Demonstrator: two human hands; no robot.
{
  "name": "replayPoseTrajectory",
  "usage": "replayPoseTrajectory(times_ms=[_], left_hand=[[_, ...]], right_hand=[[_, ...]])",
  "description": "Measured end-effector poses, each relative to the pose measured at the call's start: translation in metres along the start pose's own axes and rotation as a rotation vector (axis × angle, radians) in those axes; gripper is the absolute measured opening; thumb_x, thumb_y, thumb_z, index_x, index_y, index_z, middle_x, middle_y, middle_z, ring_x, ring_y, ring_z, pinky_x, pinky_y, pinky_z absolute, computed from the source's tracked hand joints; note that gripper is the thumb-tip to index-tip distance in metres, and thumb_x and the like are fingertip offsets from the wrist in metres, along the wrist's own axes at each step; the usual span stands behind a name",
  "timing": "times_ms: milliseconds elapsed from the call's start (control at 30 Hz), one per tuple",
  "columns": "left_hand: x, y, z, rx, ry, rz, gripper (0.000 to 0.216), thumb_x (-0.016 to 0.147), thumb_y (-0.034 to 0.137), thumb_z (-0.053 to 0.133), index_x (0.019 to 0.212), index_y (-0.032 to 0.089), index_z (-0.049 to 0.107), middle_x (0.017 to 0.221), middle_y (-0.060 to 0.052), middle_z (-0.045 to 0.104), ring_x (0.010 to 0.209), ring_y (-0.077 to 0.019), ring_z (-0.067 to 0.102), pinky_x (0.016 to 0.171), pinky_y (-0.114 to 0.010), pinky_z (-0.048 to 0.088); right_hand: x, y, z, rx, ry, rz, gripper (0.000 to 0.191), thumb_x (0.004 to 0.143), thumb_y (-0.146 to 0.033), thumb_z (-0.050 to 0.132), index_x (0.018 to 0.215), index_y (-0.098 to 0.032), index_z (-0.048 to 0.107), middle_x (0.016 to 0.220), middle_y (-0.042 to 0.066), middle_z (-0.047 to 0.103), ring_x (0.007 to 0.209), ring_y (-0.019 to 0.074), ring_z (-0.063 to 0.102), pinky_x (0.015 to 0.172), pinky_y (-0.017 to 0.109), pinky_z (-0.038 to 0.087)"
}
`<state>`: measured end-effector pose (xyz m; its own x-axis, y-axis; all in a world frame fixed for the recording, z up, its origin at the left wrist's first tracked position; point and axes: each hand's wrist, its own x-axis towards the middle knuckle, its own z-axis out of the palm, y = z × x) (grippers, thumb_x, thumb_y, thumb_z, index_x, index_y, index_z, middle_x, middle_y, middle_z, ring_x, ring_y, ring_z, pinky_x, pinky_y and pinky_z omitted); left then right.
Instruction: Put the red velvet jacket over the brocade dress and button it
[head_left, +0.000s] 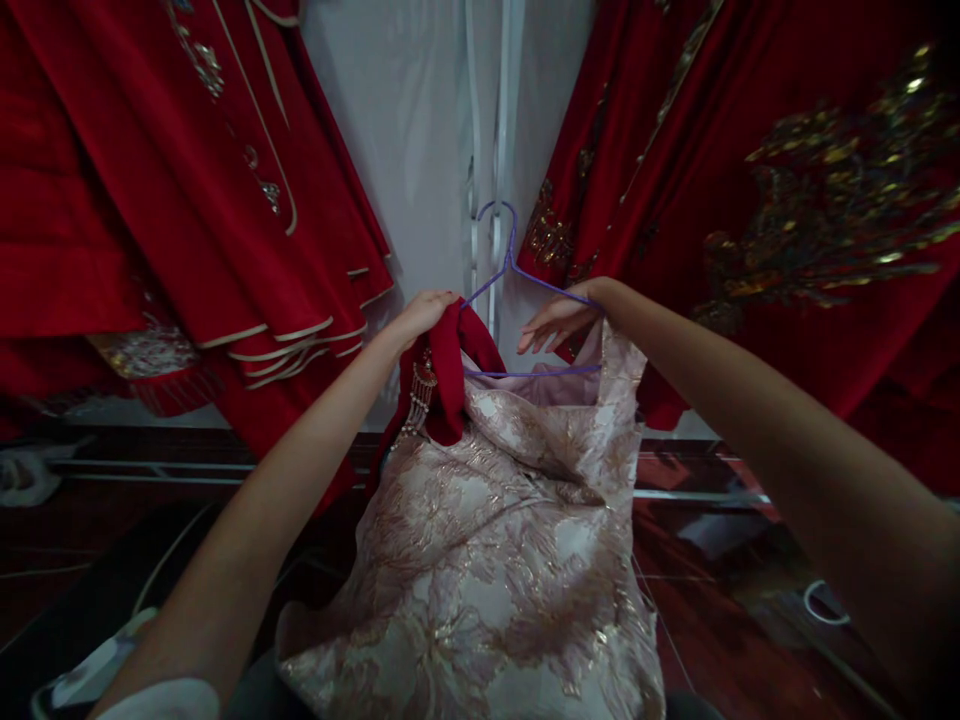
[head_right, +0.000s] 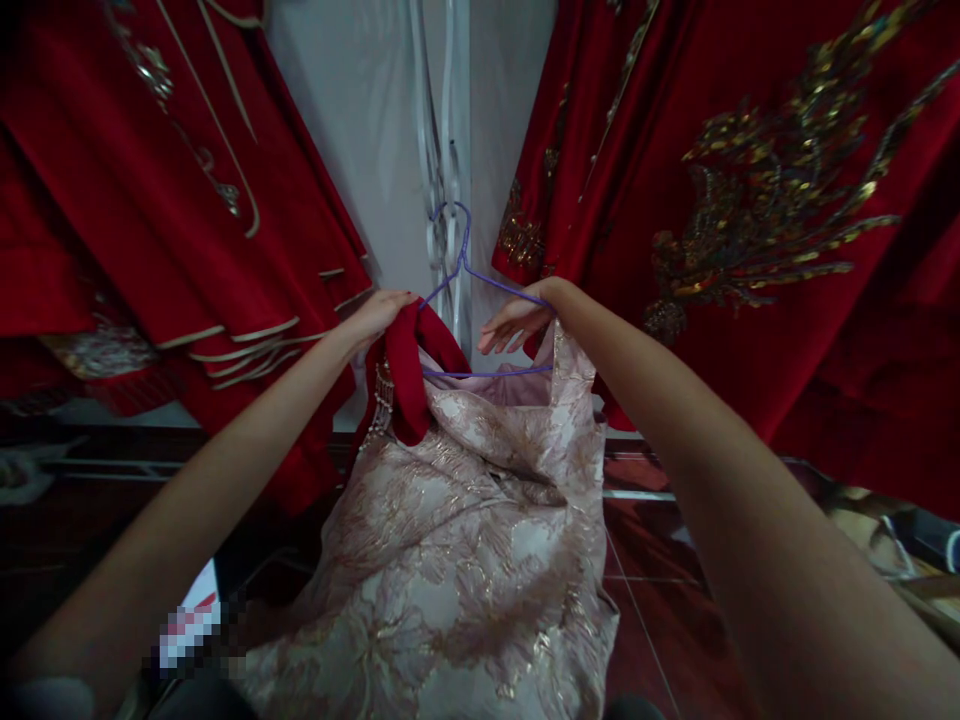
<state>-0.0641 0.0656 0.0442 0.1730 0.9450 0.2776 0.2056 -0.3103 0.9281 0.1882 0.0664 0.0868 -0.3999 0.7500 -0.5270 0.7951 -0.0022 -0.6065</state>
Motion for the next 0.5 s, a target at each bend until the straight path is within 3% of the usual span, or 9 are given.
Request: replayPoseTrajectory(times_ms=[100, 233, 333, 433, 500], left_hand=[[0.002, -0.003, -0.002, -0.199, -0.028, -0.084, 0.016, 0.076, 0.028, 0.057, 0.068, 0.015, 0.060, 0.057, 0.000, 0.061, 0.051, -0.0123, 0.055, 0.056, -0.024, 0.045], [0.006, -0.003, 0.002, -0.356, -0.075, -0.079, 0.016, 0.074, 0.031, 0.061, 0.076, 0.015, 0.063, 0.067, -0.001, 0.067, 0.059, -0.0121, 0.060, 0.064, -0.024, 0.049], [0.005, -0.004, 0.005, -0.433, -0.087, -0.017, 0.018, 0.075, 0.031, 0.062, 0.082, 0.015, 0.063, 0.078, -0.002, 0.070, 0.068, -0.0116, 0.063, 0.072, -0.023, 0.050], [0.003, -0.003, 0.003, -0.422, -0.097, 0.014, 0.019, 0.076, 0.032, 0.061, 0.085, 0.016, 0.063, 0.085, -0.002, 0.070, 0.073, -0.0122, 0.064, 0.076, -0.025, 0.050], [0.001, -0.002, 0.002, -0.354, -0.078, 0.022, 0.021, 0.078, 0.035, 0.060, 0.087, 0.016, 0.063, 0.084, -0.003, 0.070, 0.074, -0.0136, 0.064, 0.075, -0.027, 0.050]], right_hand=[[0.006, -0.004, 0.010, 0.093, -0.168, -0.052, 0.021, 0.078, -0.034, 0.058, 0.092, -0.023, 0.069, 0.117, 0.005, 0.061, 0.109, 0.0172, 0.056, 0.085, 0.030, 0.048], [0.011, 0.001, 0.009, 0.127, -0.159, -0.095, 0.026, 0.080, -0.034, 0.057, 0.100, -0.023, 0.067, 0.126, 0.006, 0.055, 0.121, 0.0177, 0.048, 0.093, 0.033, 0.044], [0.019, 0.005, 0.008, 0.094, -0.136, -0.141, 0.029, 0.083, -0.040, 0.052, 0.098, -0.020, 0.067, 0.120, 0.009, 0.060, 0.117, 0.0174, 0.051, 0.091, 0.035, 0.044], [0.026, 0.010, 0.011, 0.039, 0.069, -0.208, 0.025, 0.078, -0.038, 0.060, 0.086, -0.016, 0.067, 0.098, 0.011, 0.068, 0.099, 0.0191, 0.062, 0.079, 0.035, 0.050], [0.027, 0.012, 0.011, -0.020, 0.411, -0.361, 0.019, 0.068, -0.032, 0.070, 0.076, -0.015, 0.066, 0.081, 0.009, 0.069, 0.083, 0.0197, 0.065, 0.068, 0.034, 0.051]])
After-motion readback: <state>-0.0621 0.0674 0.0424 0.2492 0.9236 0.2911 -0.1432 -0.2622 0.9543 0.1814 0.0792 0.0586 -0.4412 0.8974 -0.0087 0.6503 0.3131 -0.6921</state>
